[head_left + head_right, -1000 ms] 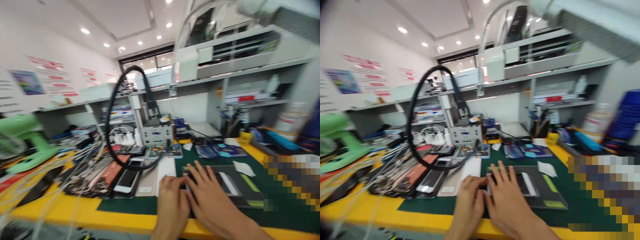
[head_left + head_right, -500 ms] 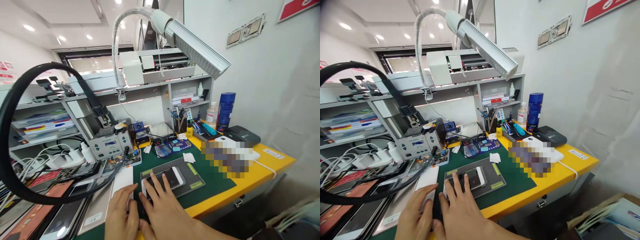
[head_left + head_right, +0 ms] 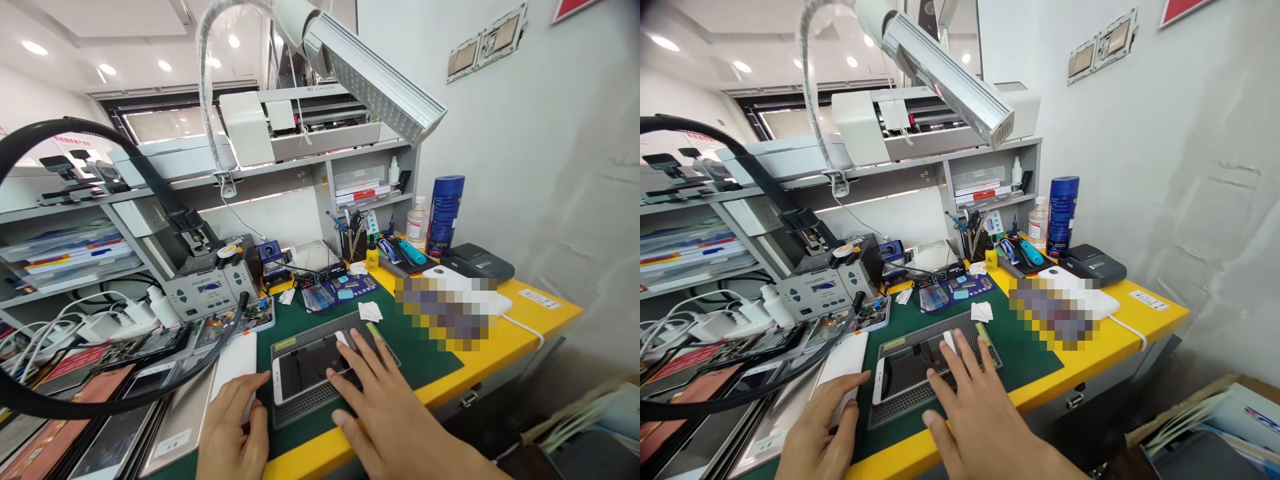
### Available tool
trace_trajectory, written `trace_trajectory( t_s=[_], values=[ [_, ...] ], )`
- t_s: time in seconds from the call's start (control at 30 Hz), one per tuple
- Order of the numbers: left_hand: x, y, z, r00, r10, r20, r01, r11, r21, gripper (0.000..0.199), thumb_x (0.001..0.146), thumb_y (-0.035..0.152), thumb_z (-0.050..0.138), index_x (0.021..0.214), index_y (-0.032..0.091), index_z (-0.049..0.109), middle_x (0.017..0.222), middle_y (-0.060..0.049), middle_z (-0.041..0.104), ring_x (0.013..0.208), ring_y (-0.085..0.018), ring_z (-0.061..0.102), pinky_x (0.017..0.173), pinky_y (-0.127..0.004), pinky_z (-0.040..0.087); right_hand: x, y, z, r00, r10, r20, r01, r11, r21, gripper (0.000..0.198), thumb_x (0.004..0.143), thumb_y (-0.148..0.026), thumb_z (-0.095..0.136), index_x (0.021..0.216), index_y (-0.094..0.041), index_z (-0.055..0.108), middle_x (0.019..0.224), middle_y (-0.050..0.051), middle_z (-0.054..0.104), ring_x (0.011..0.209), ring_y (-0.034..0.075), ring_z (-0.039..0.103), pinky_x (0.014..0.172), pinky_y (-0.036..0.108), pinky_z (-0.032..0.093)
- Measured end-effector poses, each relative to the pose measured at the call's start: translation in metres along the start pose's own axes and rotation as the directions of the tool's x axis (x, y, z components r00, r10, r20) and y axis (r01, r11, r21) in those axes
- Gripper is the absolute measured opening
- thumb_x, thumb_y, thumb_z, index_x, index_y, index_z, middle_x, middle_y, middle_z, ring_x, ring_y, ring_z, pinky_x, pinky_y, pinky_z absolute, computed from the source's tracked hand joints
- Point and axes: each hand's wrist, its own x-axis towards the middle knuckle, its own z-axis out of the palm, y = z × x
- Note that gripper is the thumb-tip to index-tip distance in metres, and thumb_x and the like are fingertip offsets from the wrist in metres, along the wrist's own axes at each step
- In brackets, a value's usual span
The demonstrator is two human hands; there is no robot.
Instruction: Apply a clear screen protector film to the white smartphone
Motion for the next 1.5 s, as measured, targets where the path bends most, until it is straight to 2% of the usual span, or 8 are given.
trace_trajectory(
  t_s=[0.2, 0.43, 0.6, 0.83, 1.03, 1.2, 1.4, 1.5],
  values=[
    [0.013, -0.011, -0.014, 0.983, 0.182, 0.033, -0.184, 0.979, 0.083, 0.028, 0.097, 0.025, 0.049, 0.119, 0.026, 0.067, 0.114, -0.006, 0.073, 0.106, -0.025, 0.070, 0.087, -0.036, 0.059, 0.011, 0.055, -0.026, 0.917, 0.350, -0.193, -0.368, 0.928, -0.065, 0.047, 0.107, -0.039, 0.038, 0.116, -0.013, 0.076, 0.130, 0.020, 0.066, 0.128, 0.038, 0.054, 0.107, 0.057, 0.044],
    [0.098, -0.001, -0.026, 0.949, 0.313, 0.028, -0.314, 0.937, 0.153, 0.030, 0.093, 0.022, 0.043, 0.103, 0.021, 0.071, 0.099, -0.008, 0.077, 0.097, -0.030, 0.070, 0.087, -0.046, 0.052, 0.061, 0.105, -0.023, 0.892, 0.444, -0.084, -0.451, 0.888, -0.086, 0.032, 0.098, -0.045, 0.064, 0.102, -0.015, 0.073, 0.097, 0.009, 0.071, 0.092, 0.025, 0.068, 0.080, 0.041, 0.056],
    [0.115, -0.020, -0.009, 0.951, 0.302, 0.063, -0.307, 0.945, 0.115, 0.032, 0.091, 0.021, 0.042, 0.100, 0.018, 0.073, 0.099, -0.010, 0.078, 0.095, -0.030, 0.070, 0.083, -0.045, 0.053, 0.067, 0.097, -0.025, 0.898, 0.419, -0.134, -0.430, 0.900, -0.066, 0.020, 0.103, -0.030, 0.059, 0.095, -0.015, 0.070, 0.098, 0.006, 0.073, 0.087, 0.020, 0.069, 0.079, 0.036, 0.056],
    [0.105, -0.034, -0.015, 0.944, 0.304, 0.129, -0.312, 0.949, 0.052, 0.033, 0.092, 0.020, 0.044, 0.107, 0.018, 0.074, 0.104, -0.009, 0.076, 0.101, -0.029, 0.068, 0.091, -0.047, 0.053, 0.039, 0.031, -0.016, 0.985, 0.110, -0.136, -0.112, 0.994, -0.006, 0.024, 0.105, -0.026, 0.050, 0.100, -0.021, 0.072, 0.104, 0.007, 0.076, 0.105, 0.024, 0.066, 0.090, 0.039, 0.051],
    [0.100, -0.030, -0.016, 0.943, 0.311, 0.117, -0.315, 0.949, 0.020, 0.036, 0.094, 0.017, 0.042, 0.110, 0.014, 0.074, 0.105, -0.011, 0.075, 0.104, -0.031, 0.063, 0.093, -0.052, 0.049, 0.013, 0.000, -0.003, 0.989, -0.116, -0.090, 0.085, 0.953, -0.291, 0.039, 0.104, -0.021, 0.049, 0.142, -0.021, 0.059, 0.141, 0.007, 0.067, 0.136, 0.035, 0.053, 0.111, 0.057, 0.040],
    [0.095, -0.028, -0.014, 0.932, 0.342, 0.121, -0.345, 0.939, 0.004, 0.038, 0.094, 0.015, 0.040, 0.110, 0.011, 0.075, 0.103, -0.013, 0.074, 0.103, -0.032, 0.063, 0.091, -0.053, 0.048, 0.008, 0.000, -0.004, 0.994, -0.068, 0.085, 0.097, 0.906, -0.411, 0.060, 0.106, -0.034, 0.046, 0.163, -0.025, 0.030, 0.167, 0.002, 0.034, 0.152, 0.040, 0.032, 0.118, 0.069, 0.031],
    [0.094, -0.027, -0.010, 0.914, 0.392, 0.107, -0.397, 0.917, 0.031, 0.037, 0.095, 0.014, 0.040, 0.107, 0.012, 0.075, 0.098, -0.012, 0.073, 0.098, -0.031, 0.063, 0.085, -0.050, 0.049, 0.030, -0.001, -0.007, 0.981, 0.117, 0.157, -0.062, 0.947, -0.316, 0.058, 0.111, -0.041, 0.033, 0.163, -0.017, 0.031, 0.168, 0.006, 0.029, 0.156, 0.038, 0.021, 0.122, 0.070, 0.026],
    [0.093, -0.028, -0.007, 0.911, 0.400, 0.097, -0.405, 0.914, 0.036, 0.036, 0.095, 0.014, 0.040, 0.106, 0.013, 0.074, 0.097, -0.011, 0.073, 0.098, -0.030, 0.063, 0.085, -0.049, 0.048, 0.032, -0.007, -0.010, 0.972, 0.073, 0.222, -0.021, 0.974, -0.225, 0.060, 0.110, -0.043, 0.034, 0.164, -0.017, 0.027, 0.169, 0.005, 0.025, 0.157, 0.038, 0.017, 0.124, 0.069, 0.023]
  ],
)
